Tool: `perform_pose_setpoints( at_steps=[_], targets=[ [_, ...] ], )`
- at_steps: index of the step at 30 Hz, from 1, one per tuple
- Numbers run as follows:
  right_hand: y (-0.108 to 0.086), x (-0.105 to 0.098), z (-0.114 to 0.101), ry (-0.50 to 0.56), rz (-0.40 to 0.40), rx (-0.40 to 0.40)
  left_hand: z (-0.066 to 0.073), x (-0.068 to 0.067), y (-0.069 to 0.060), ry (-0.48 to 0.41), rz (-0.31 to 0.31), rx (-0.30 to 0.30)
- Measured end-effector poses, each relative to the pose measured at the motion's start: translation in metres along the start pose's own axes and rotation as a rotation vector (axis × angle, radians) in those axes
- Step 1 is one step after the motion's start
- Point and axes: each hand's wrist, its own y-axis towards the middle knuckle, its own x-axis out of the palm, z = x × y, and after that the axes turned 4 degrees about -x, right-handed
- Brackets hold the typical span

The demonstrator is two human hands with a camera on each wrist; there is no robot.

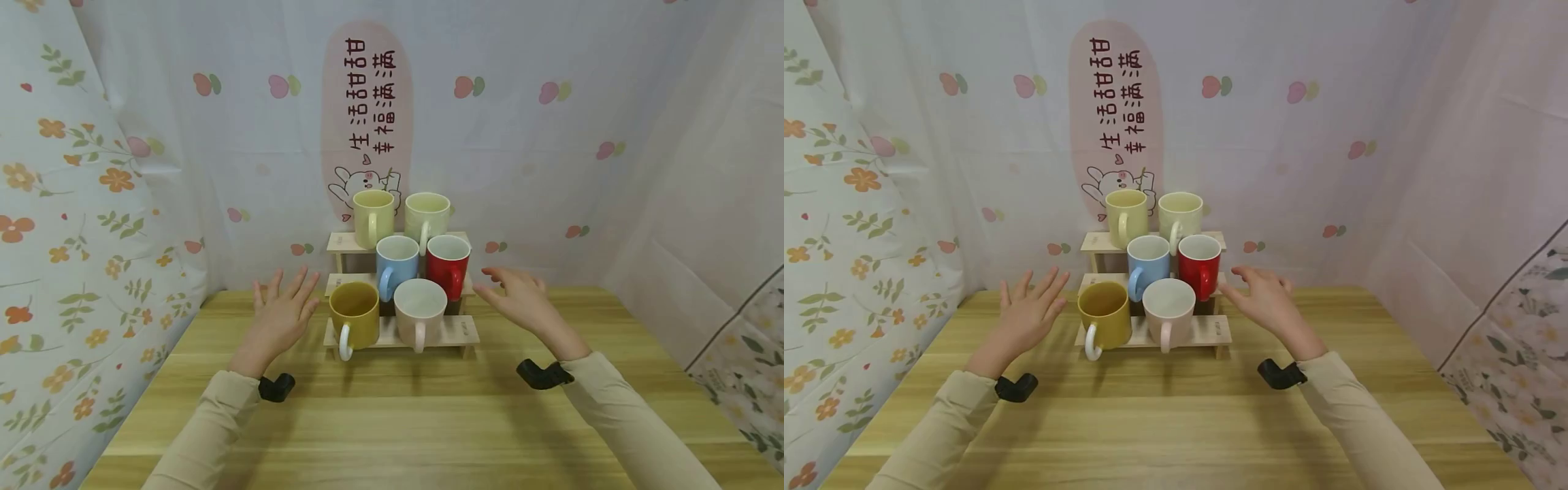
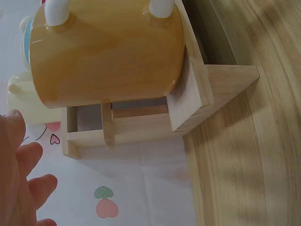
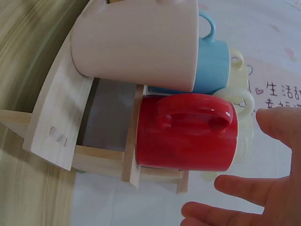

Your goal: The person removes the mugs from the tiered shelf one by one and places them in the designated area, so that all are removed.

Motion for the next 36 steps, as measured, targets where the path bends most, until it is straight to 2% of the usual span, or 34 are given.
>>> perform_pose_setpoints(
  at_steps=[8,13,21,28,36],
  targets=[
    [0.010,-0.004,-0.007,0.011,0.010,-0.015,-0.006,0.008,0.004,-0.001,0.012,-0.008],
    [0.016,-0.007,-0.011,0.046,-0.008,-0.010,-0.008,0.015,0.007,0.029,0.002,0.019],
    [0.023,-0.007,-0.015,0.052,-0.019,-0.037,-0.008,0.026,0.012,0.036,0.032,0.039],
    [0.028,-0.007,-0.020,0.076,-0.071,-0.026,-0.008,0.036,0.016,0.050,0.040,0.054],
    [0.034,-0.007,-0.025,0.032,-0.115,-0.041,-0.007,0.041,0.018,0.075,0.057,0.041]
  ],
)
